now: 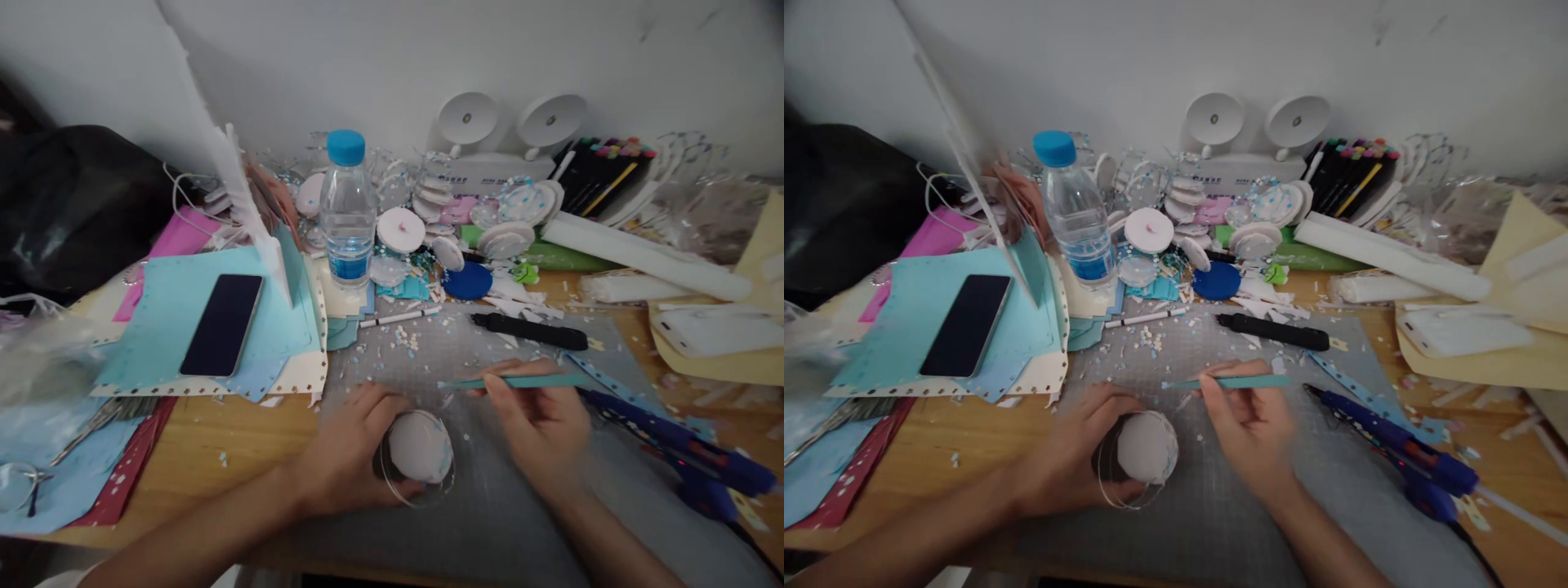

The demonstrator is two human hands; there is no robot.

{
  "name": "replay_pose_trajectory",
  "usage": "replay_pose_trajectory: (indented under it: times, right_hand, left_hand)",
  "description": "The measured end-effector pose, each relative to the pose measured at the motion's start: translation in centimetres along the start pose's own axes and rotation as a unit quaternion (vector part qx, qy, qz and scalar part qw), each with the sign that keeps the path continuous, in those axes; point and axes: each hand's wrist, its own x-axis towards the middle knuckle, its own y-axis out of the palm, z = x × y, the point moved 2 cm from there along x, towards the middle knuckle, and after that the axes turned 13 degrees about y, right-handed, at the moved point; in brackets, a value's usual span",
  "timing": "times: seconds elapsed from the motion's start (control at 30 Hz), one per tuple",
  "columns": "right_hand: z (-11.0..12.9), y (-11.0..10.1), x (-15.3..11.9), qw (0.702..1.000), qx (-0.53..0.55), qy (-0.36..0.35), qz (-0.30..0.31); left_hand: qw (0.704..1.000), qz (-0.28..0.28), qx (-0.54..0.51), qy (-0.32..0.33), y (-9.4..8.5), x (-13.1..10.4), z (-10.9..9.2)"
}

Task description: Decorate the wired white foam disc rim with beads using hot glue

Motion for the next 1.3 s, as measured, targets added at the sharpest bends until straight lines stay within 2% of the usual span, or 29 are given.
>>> replay_pose_trajectory:
  times: [0.17, 0.37, 0.47, 0.7, 1.03, 1.3]
  right_hand:
    - [-0.5, -0.5, -0.2, 0.996, 0.072, 0.048, 0.002]
    - [-0.9, -0.5, -0.5, 0.985, 0.138, 0.096, 0.036]
    - [-0.4, -0.4, -0.7, 0.986, 0.146, 0.071, 0.049]
    - [1.4, 0.0, -0.6, 0.992, 0.109, -0.024, 0.067]
    - [0.9, -0.2, -1.1, 0.983, 0.11, -0.062, 0.133]
    - [1.6, -0.3, -0.8, 0.982, 0.082, -0.104, 0.138]
  left_hand:
    - [0.995, -0.049, -0.089, 0.021, -0.4, -0.3, -0.2]
    - [0.988, -0.103, -0.035, 0.11, -0.6, -0.5, -0.4]
    - [0.984, -0.12, -0.011, 0.131, -0.6, -0.6, -0.4]
    - [0.984, -0.124, -0.002, 0.131, -0.5, -0.5, -0.4]
    - [0.982, -0.123, 0.018, 0.142, -0.8, -0.4, -0.6]
    - [0.979, -0.13, 0.025, 0.153, -1.1, -0.4, -0.7]
